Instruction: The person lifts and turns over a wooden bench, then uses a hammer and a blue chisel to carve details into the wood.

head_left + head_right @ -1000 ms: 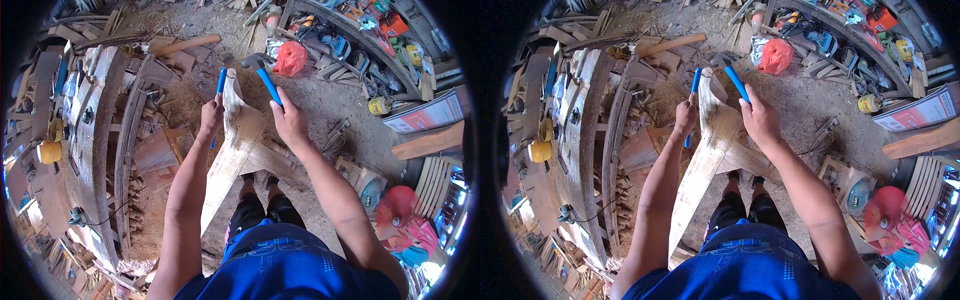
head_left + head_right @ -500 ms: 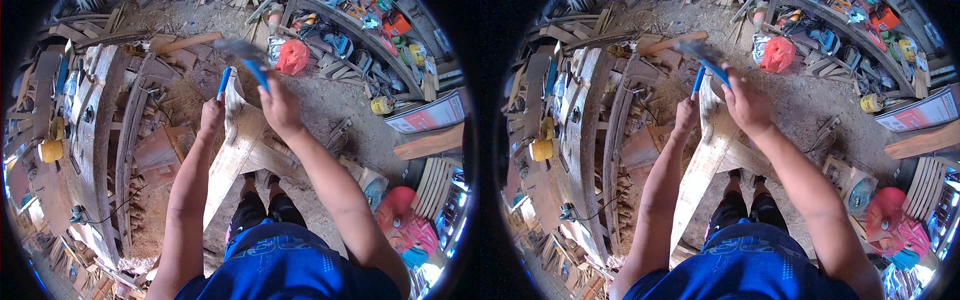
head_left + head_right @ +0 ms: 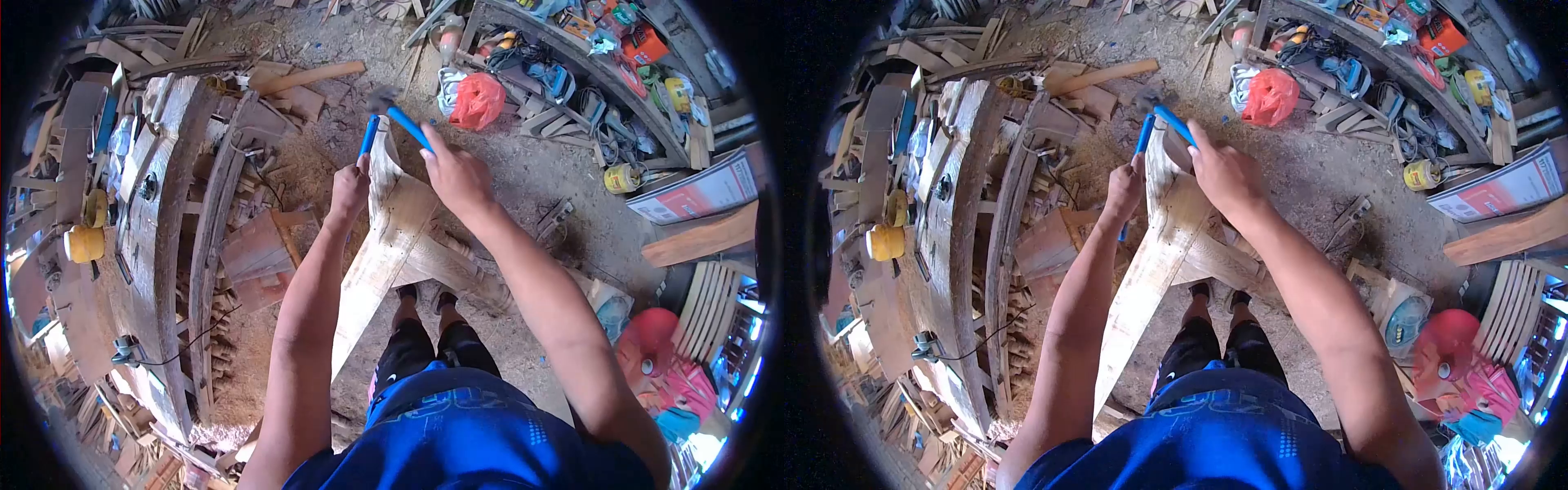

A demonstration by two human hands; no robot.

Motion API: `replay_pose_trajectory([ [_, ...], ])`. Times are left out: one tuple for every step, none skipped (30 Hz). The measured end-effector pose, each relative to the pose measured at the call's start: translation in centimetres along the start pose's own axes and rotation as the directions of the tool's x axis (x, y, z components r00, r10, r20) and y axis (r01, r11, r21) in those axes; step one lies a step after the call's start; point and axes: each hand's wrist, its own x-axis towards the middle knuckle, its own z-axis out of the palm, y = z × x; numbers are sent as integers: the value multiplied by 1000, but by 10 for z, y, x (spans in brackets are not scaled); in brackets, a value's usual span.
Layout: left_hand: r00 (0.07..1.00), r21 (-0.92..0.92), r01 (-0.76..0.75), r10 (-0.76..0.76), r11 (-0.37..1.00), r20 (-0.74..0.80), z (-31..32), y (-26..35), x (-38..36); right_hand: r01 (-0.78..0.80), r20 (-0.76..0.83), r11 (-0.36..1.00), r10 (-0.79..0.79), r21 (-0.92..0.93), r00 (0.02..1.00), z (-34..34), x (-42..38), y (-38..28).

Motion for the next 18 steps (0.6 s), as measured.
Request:
replay_pose_trajectory([
  [1000,-4,2,-2,1000,-1,0,0,-1,-3,-105,998,11,69,994,-2,-7,1],
  [1000,-64,23,-21,998,19,-1,3,-4,-1,-101,998,8,67,995,1,-14,4],
  [999,-124,44,-40,991,38,0,3,-7,35,-203,989,-5,146,979,6,-19,9],
  [998,-125,47,-43,991,38,2,3,-12,76,-304,972,-5,222,953,10,-26,13],
  [995,35,-56,58,998,-86,7,4,-17,22,-267,968,46,248,963,8,-33,13],
  [966,207,-137,177,969,-189,12,1,-18,19,-267,969,50,248,962,8,-39,16],
  [941,260,-201,260,945,-216,22,-16,-11,10,-256,954,70,300,964,9,-44,19],
  [941,261,-204,263,943,-213,20,-10,-10,2,-244,937,89,350,966,10,-47,22],
  [994,-323,48,-77,945,-78,16,-1,-11,-3,-242,936,95,351,966,10,-50,23],
  [931,-739,355,-290,572,223,11,8,-13,-90,-170,920,166,382,971,9,-54,24],
  [930,-848,344,-272,403,248,9,6,-13,-178,-94,896,235,407,968,9,-58,24],
  [931,-847,341,-271,408,245,8,7,-12,-177,-97,894,236,411,967,10,-59,24],
  [950,-728,300,-259,617,172,8,8,-14,-201,-87,893,256,403,963,12,-61,25],
  [967,-564,250,-232,787,105,10,5,-15,-227,-75,891,277,393,958,11,-62,24],
  [986,-439,158,-167,884,18,12,3,-15,-226,-77,891,277,394,958,10,-62,24],
  [986,-438,158,-167,885,18,13,0,-15,-257,-51,875,303,411,951,10,-63,23],
  [990,-391,128,-141,911,-6,13,1,-15,-287,-26,857,329,428,944,8,-62,21],
  [993,-343,98,-114,934,-28,13,1,-15,-288,-25,856,330,428,944,7,-62,20],
])
